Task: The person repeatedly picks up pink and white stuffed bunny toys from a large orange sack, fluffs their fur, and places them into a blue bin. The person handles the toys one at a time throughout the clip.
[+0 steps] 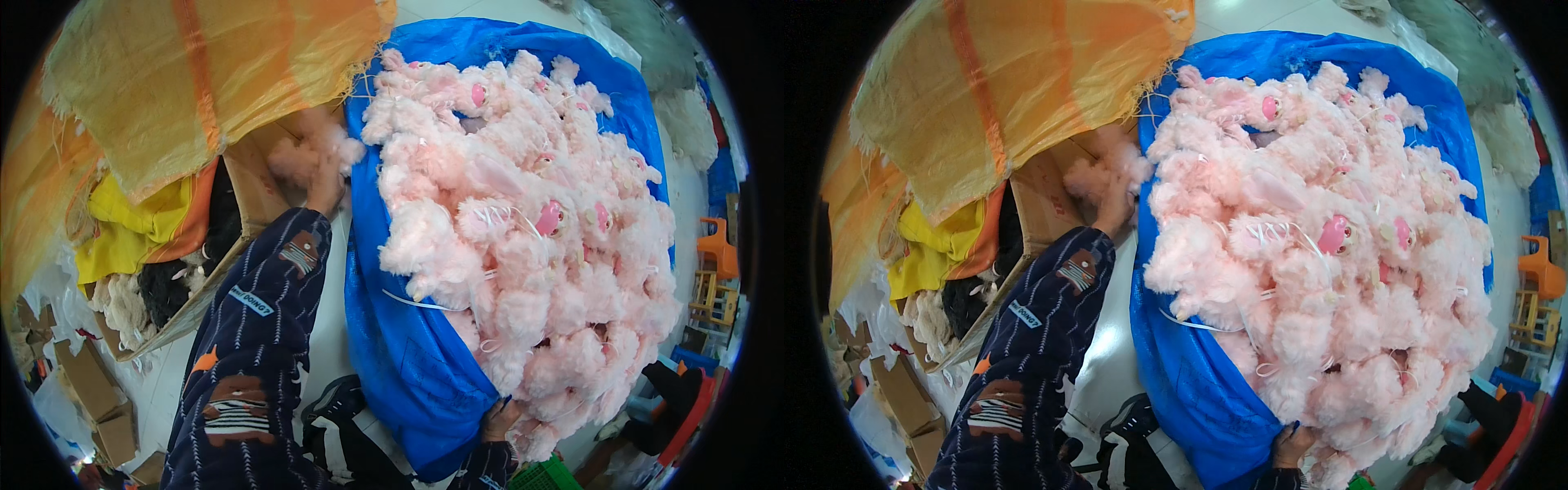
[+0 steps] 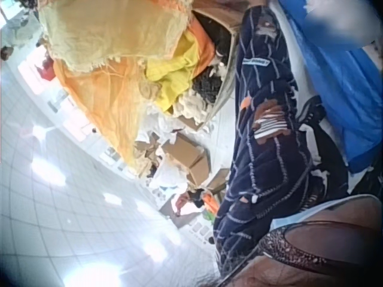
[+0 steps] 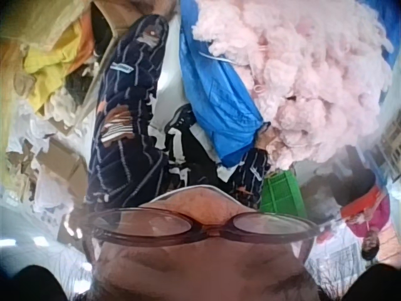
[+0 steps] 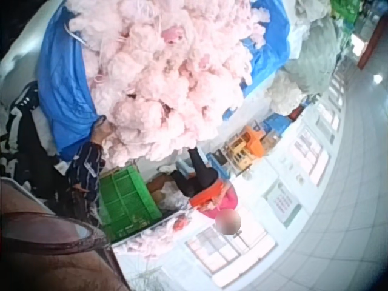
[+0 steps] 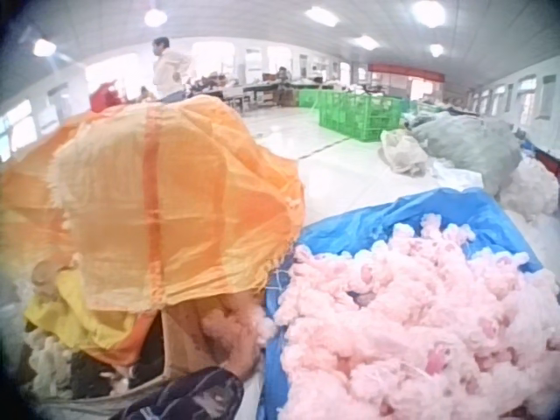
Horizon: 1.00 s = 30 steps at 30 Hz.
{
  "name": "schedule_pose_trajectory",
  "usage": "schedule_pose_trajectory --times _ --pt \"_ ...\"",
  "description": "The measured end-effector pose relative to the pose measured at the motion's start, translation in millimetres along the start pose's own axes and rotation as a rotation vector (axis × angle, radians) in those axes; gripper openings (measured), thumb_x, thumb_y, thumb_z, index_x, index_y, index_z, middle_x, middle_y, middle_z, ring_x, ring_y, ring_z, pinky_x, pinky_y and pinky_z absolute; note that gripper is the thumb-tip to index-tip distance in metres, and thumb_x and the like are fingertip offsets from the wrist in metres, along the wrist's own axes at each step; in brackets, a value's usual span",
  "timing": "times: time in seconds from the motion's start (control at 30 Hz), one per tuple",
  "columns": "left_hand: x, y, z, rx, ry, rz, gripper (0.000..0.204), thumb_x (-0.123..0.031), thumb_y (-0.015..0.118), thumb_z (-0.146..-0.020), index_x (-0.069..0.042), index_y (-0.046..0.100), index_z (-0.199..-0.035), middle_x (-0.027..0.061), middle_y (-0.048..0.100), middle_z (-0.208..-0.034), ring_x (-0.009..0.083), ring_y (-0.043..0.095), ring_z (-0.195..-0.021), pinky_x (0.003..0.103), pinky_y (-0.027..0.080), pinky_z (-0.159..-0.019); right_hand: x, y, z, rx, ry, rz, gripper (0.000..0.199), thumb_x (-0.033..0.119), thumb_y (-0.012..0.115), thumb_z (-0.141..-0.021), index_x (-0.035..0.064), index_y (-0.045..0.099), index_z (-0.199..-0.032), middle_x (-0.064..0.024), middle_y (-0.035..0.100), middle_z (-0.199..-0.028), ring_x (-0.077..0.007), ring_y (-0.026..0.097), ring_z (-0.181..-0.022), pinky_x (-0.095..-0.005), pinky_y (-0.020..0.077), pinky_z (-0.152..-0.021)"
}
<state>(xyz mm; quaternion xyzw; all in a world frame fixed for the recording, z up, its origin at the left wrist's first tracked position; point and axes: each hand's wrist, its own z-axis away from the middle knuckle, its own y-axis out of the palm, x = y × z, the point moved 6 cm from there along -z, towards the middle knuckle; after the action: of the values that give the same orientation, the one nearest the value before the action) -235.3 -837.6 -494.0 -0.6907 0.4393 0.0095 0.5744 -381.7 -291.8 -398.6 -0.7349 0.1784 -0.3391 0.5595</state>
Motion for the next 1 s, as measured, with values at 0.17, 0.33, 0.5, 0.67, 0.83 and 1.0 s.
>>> schedule_pose_trajectory --times 0.17,0.33,0.5,0.67,0.83,1.0 --pt "-15.7 -52.7 -37.1 -0.348 -0.192 0.233 0.028 -0.002 0.049 -0.074 -0.002 0.051 -0.102 0.0198 0.051 -0.095 0.0333 0.049 -0.09 0.037 0.04 -0.078 -7.3 8.2 3.0 0.068 0.005 0.007 0.035 0.027 0.039 -0.084 -0.0026 0.057 -0.088 -0.0248 0.056 -0.085 -0.0435 0.05 -0.075 -0.0474 0.0378 -0.07" --pt "-114.8 -104.2 -72.6 -0.373 0.009 0.732 0.027 -0.002 0.051 -0.074 -0.001 0.051 -0.101 0.0157 0.05 -0.092 0.0299 0.051 -0.086 0.033 0.041 -0.081 5.4 3.5 -5.9 0.009 -0.019 -0.008 0.026 0.018 0.038 -0.085 -0.0012 0.053 -0.077 -0.0225 0.053 -0.073 -0.0413 0.048 -0.069 -0.0478 0.0352 -0.065" --pt "-278.5 -144.8 -67.4 -0.14 0.644 0.513 0.036 -0.001 0.056 -0.07 -0.001 0.049 -0.106 0.0149 0.05 -0.105 0.0321 0.051 -0.089 0.036 0.041 -0.084 -7.0 6.9 0.8 -0.036 -0.043 -0.018 0.025 0.017 0.043 -0.084 0.0005 0.051 -0.067 -0.0183 0.051 -0.06 -0.037 0.048 -0.057 -0.0447 0.0356 -0.056" --pt "-291.9 -95.6 26.5 0.409 0.698 0.181 0.054 -0.018 0.062 -0.068 -0.005 0.044 -0.117 0.0166 0.042 -0.121 0.0317 0.043 -0.108 0.04 0.036 -0.088 24.9 -17.9 -4.9 0.039 0.133 -0.143 0.02 0.017 0.05 -0.081 0.0035 0.053 -0.067 -0.0199 0.052 -0.061 -0.0363 0.05 -0.054 -0.0436 0.0384 -0.053" --pt "-247.6 -135.0 90.9 0.375 0.385 -0.055 0.06 -0.026 0.066 -0.064 -0.005 0.044 -0.116 0.0165 0.045 -0.117 0.0327 0.044 -0.106 0.043 0.035 -0.086 110.3 -89.3 17.8 0.211 -0.033 -0.41 0.018 0.021 0.055 -0.079 0.0096 0.057 -0.093 -0.0126 0.059 -0.068 -0.0317 0.057 -0.059 -0.0389 0.0452 -0.053" --pt "-263.4 -140.8 137.4 0.776 0.275 0.007 0.049 -0.017 0.064 -0.061 -0.008 0.048 -0.106 0.0119 0.048 -0.1 0.0318 0.047 -0.092 0.053 0.034 -0.073 228.8 -148.8 29.6 0.459 -0.357 -0.284 0.016 0.025 0.054 -0.081 0.0097 0.055 -0.087 -0.0085 0.057 -0.061 -0.0264 0.057 -0.053 -0.0357 0.0427 -0.044"
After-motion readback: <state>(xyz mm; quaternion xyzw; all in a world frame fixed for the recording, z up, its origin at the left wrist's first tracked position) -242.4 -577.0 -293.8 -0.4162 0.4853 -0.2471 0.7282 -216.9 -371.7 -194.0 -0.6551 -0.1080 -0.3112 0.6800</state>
